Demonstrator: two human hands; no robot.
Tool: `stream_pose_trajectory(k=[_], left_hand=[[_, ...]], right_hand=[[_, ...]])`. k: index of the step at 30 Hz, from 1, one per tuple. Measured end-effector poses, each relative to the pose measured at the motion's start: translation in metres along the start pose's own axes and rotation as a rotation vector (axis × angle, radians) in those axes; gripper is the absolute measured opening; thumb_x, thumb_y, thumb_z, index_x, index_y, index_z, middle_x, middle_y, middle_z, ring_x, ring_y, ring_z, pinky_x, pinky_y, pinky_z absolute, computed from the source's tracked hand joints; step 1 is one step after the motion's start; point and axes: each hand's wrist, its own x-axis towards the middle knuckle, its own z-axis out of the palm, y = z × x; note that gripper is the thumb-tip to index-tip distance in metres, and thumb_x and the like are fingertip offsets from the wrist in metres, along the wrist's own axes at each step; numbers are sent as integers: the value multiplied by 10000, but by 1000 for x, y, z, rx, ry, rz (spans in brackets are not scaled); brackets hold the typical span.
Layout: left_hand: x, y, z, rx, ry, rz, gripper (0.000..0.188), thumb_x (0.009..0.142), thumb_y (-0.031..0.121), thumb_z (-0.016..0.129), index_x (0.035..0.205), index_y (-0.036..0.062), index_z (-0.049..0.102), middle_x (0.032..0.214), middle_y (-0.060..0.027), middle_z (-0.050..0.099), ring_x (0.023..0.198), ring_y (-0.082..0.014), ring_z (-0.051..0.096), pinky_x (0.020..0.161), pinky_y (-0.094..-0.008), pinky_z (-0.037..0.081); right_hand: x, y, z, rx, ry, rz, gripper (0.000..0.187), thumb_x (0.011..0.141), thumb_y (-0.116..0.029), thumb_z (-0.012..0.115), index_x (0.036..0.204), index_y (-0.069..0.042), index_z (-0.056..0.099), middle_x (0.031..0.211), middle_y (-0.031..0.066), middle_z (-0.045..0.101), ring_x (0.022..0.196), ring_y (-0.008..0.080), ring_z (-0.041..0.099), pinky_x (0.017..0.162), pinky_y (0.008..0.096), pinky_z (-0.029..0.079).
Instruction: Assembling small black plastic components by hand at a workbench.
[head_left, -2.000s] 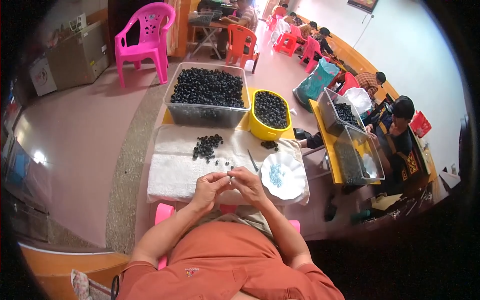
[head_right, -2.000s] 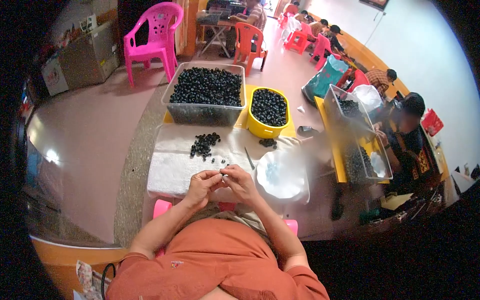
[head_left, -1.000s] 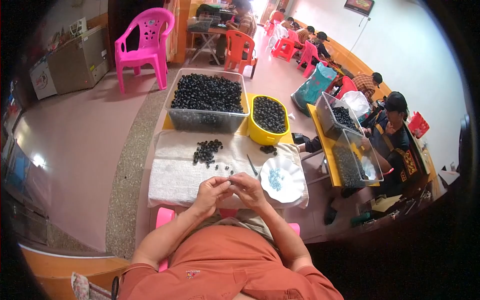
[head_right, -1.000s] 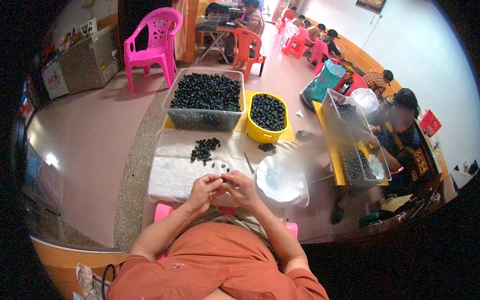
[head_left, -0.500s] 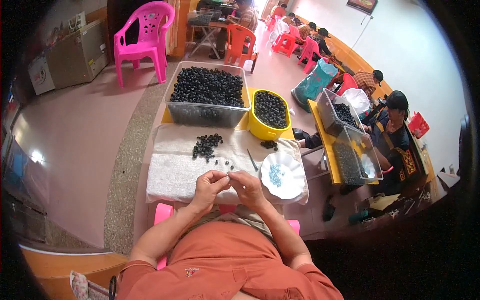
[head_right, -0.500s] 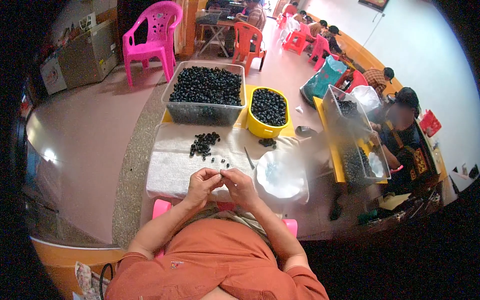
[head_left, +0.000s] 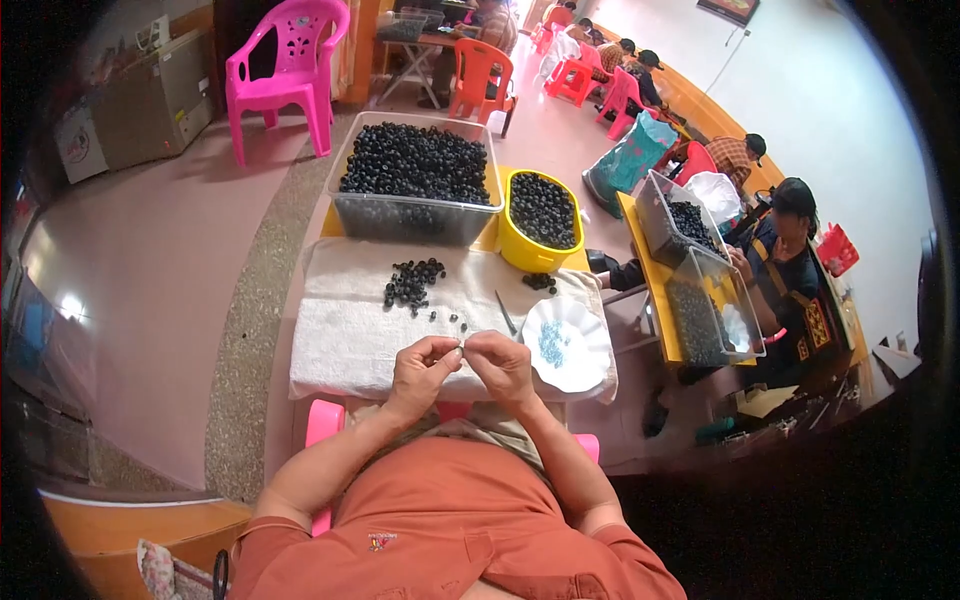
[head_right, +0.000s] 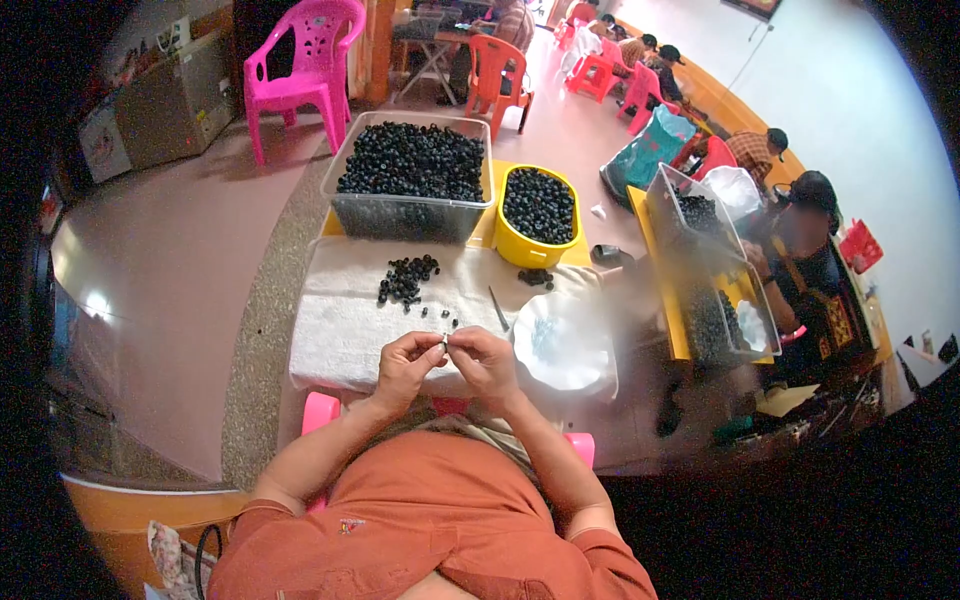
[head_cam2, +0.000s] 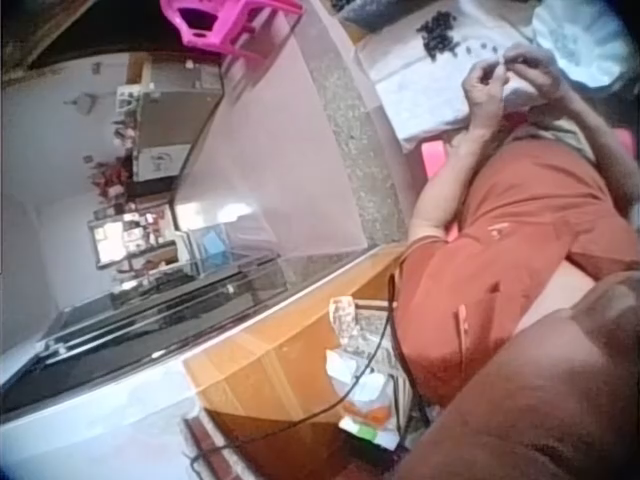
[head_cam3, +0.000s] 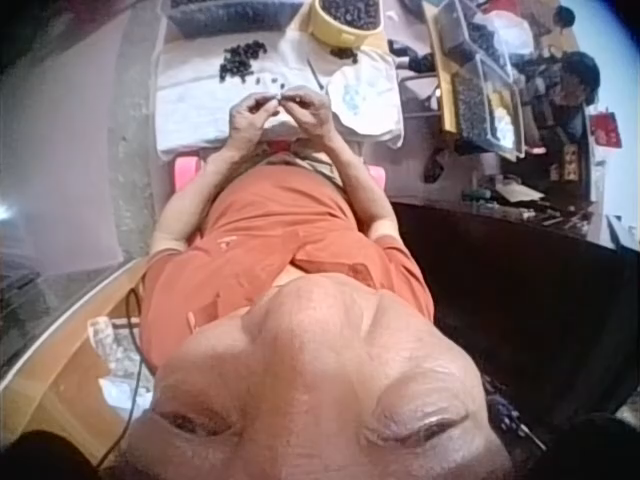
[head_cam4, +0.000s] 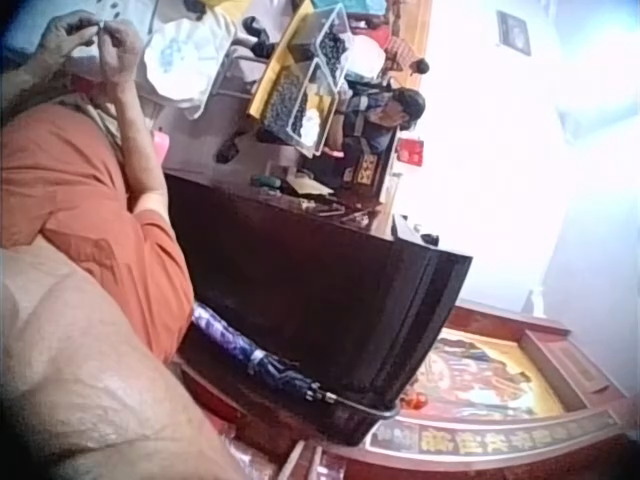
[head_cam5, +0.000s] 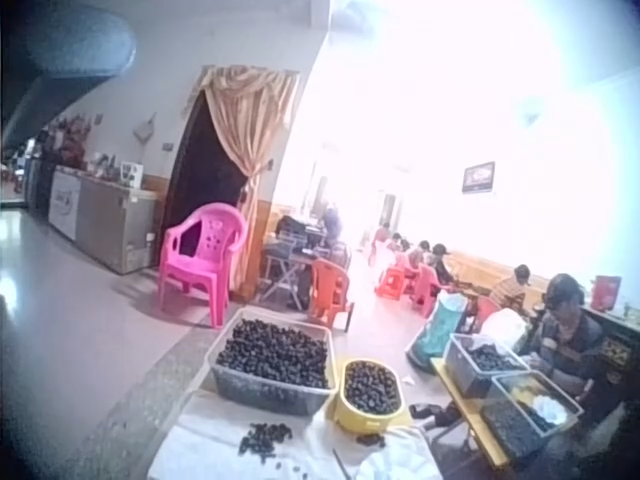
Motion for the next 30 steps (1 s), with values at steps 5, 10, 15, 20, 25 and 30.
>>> stream_pose_trajectory(k=[5,10,15,20,25,30], left_hand=[[1,-4,-2,-47,28,-7,166,913,71,640,1057,-10,650,907,-55,680,808,-117,653,744,-254,554],[1,-1,1,-140,58,-29,138,906,69,648,1024,-3,648,904,-58,675,790,-121,642,752,-267,556],[-1,-2,1,-130,56,-24,144,902,70,655,1027,-2,645,898,-58,673,792,-122,641,755,-267,555],[-2,-3,2,-134,52,-25,148,898,70,661,1028,1,644,895,-54,673,788,-120,641,754,-264,554],[-2,-3,3,-133,58,-19,166,895,83,660,1028,-16,647,872,-46,673,779,-105,638,738,-249,535],[1,0,0,-191,91,-35,162,900,79,652,1035,-12,642,883,-42,672,783,-101,635,736,-247,535]], right_hand=[[0,2,5,119,-28,-7,157,832,56,671,987,36,656,944,128,657,820,171,662,699,252,539],[-2,4,7,71,-21,-65,171,819,73,673,984,30,654,937,132,661,800,187,681,680,272,552],[-3,2,8,-15,7,-91,172,797,84,670,954,19,647,902,130,669,795,186,679,682,274,551],[-4,2,6,-14,20,-82,166,777,74,670,932,14,653,899,125,671,789,190,677,676,273,546],[-3,1,4,-61,18,-107,153,764,59,669,909,10,661,902,124,674,781,181,670,671,260,534],[-1,-10,4,-115,35,-18,135,787,54,669,916,18,655,904,115,663,792,165,661,684,257,533]])
